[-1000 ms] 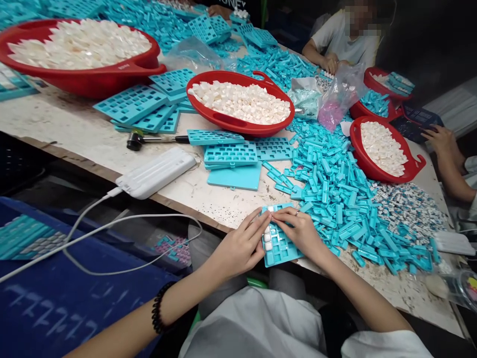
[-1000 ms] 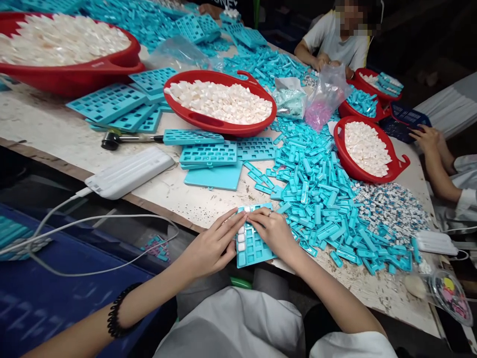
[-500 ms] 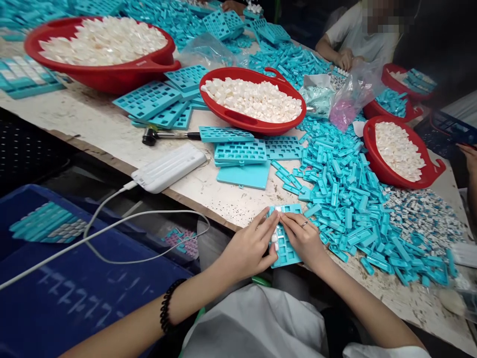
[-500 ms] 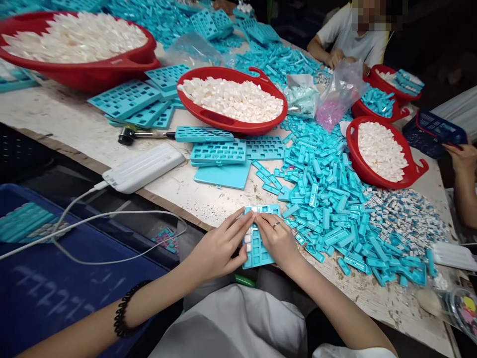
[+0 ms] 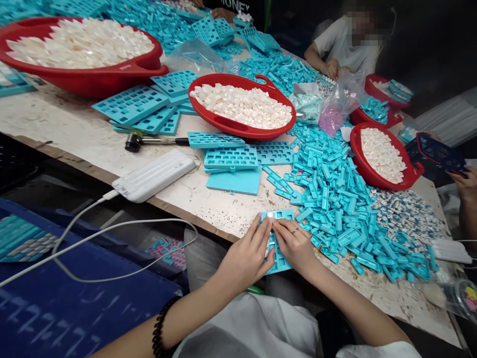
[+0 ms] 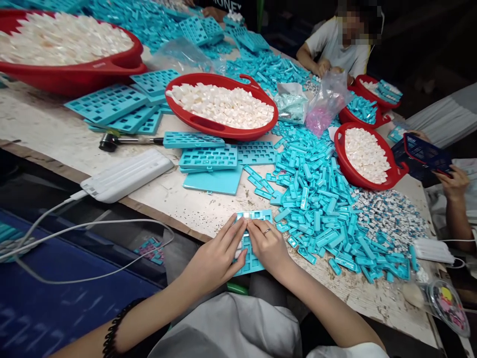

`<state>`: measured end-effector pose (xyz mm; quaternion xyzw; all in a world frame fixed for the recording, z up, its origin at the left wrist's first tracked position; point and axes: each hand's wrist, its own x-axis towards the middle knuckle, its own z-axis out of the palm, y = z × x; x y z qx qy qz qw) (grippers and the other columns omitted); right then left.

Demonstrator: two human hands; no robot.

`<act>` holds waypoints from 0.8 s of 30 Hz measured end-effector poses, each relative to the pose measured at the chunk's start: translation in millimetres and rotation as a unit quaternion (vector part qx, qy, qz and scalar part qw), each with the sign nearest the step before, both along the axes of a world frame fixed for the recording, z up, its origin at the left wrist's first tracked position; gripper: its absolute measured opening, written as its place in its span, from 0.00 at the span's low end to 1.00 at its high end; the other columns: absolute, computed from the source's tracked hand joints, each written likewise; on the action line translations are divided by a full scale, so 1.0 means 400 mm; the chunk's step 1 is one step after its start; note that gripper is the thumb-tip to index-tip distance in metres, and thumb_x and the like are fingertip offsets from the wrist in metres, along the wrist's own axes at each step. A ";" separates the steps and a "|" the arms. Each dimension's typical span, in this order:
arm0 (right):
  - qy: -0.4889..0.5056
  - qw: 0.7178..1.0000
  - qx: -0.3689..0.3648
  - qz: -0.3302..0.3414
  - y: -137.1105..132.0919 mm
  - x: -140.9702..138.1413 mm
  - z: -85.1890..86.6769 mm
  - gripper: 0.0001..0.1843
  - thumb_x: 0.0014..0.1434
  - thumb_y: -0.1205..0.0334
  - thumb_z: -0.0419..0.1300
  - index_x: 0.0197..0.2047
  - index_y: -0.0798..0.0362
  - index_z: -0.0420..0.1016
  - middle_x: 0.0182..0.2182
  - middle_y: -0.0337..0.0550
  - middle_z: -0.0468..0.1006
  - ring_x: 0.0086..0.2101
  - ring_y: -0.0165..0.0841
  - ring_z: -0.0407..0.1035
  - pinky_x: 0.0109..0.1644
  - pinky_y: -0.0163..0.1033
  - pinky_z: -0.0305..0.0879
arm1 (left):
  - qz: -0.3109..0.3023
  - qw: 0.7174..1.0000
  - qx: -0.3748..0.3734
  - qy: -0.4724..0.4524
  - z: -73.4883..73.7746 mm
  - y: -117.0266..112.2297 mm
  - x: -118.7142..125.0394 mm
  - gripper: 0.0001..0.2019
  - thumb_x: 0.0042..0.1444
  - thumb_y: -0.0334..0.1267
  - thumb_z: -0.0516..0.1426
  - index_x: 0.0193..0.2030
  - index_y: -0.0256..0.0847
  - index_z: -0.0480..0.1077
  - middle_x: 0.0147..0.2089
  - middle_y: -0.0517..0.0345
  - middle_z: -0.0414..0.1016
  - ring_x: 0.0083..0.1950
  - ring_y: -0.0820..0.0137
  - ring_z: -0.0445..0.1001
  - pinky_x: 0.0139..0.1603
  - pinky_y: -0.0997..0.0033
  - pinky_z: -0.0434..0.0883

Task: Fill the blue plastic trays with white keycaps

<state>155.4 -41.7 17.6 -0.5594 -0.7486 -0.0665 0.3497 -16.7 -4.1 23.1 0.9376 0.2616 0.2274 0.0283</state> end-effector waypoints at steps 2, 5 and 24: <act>-0.004 1.000 -0.008 0.000 0.001 -0.002 -0.001 0.15 0.68 0.71 0.54 0.54 0.56 0.77 0.41 0.50 0.82 0.40 0.36 0.77 0.48 0.40 0.76 | 0.001 1.000 0.013 -0.004 -0.002 0.000 0.001 0.26 0.67 0.36 0.49 0.67 0.20 0.62 0.65 0.33 0.69 0.69 0.48 0.65 0.55 0.57 0.76; -0.018 1.000 -0.011 -0.006 0.003 -0.005 -0.006 0.15 0.68 0.71 0.54 0.53 0.57 0.77 0.41 0.51 0.82 0.40 0.36 0.77 0.49 0.40 0.76 | 0.002 0.999 0.039 -0.008 -0.005 0.002 0.001 0.25 0.67 0.37 0.49 0.66 0.19 0.63 0.65 0.33 0.70 0.68 0.47 0.66 0.57 0.55 0.75; -0.222 0.972 -0.076 0.010 -0.002 -0.011 0.002 0.16 0.66 0.73 0.56 0.55 0.71 0.71 0.43 0.59 0.78 0.39 0.39 0.72 0.38 0.39 0.74 | -0.018 0.997 0.071 -0.029 -0.041 0.008 0.022 0.28 0.61 0.38 0.48 0.64 0.19 0.65 0.60 0.28 0.73 0.66 0.41 0.67 0.52 0.54 0.76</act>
